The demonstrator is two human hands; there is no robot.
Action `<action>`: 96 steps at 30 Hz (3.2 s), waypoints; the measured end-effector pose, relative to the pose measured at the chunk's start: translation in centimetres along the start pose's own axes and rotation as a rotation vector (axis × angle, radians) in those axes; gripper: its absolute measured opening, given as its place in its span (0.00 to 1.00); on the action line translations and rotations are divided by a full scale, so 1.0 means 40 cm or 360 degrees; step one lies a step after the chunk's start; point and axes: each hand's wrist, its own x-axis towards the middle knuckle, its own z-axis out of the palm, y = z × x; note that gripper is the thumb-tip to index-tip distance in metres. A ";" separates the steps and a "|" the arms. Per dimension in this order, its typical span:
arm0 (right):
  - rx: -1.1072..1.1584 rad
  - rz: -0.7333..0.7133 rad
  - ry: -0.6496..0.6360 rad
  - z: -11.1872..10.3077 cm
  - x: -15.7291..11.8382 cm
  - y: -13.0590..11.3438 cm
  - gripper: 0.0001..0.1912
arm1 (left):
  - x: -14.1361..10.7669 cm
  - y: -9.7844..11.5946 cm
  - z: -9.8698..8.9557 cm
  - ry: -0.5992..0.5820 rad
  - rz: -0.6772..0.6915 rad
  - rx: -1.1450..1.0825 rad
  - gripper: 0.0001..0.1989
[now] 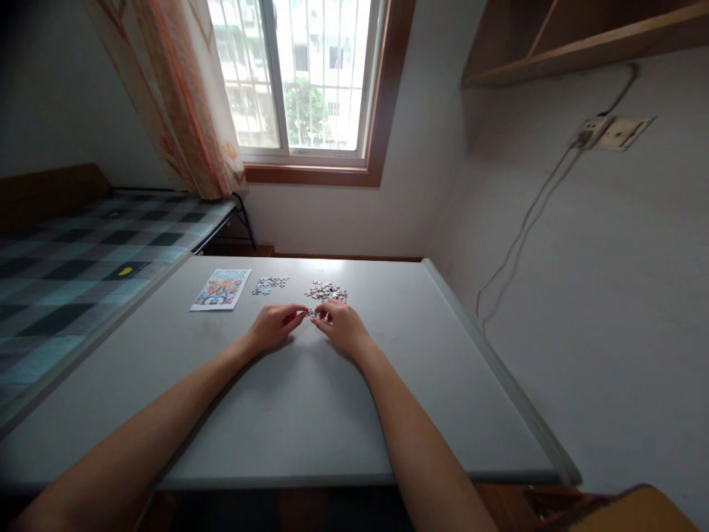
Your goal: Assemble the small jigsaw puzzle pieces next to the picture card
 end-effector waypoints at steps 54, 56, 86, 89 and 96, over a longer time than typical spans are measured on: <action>0.0040 0.0052 0.0001 0.000 -0.004 0.000 0.05 | 0.002 0.007 -0.002 -0.0013 0.0020 0.0034 0.10; 0.0037 0.0062 -0.0003 -0.001 -0.004 -0.002 0.05 | 0.002 0.007 -0.002 -0.0006 0.0025 0.0035 0.10; 0.0022 0.0046 -0.0019 -0.003 -0.003 -0.004 0.04 | 0.001 0.006 -0.002 -0.0014 0.0024 0.0010 0.10; 0.0013 0.0038 -0.0020 -0.003 -0.002 -0.004 0.04 | 0.001 0.007 -0.003 -0.0015 0.0022 0.0005 0.10; 0.0021 0.0032 -0.0015 0.002 -0.002 0.000 0.04 | 0.000 0.007 -0.003 0.0004 0.0020 0.0023 0.10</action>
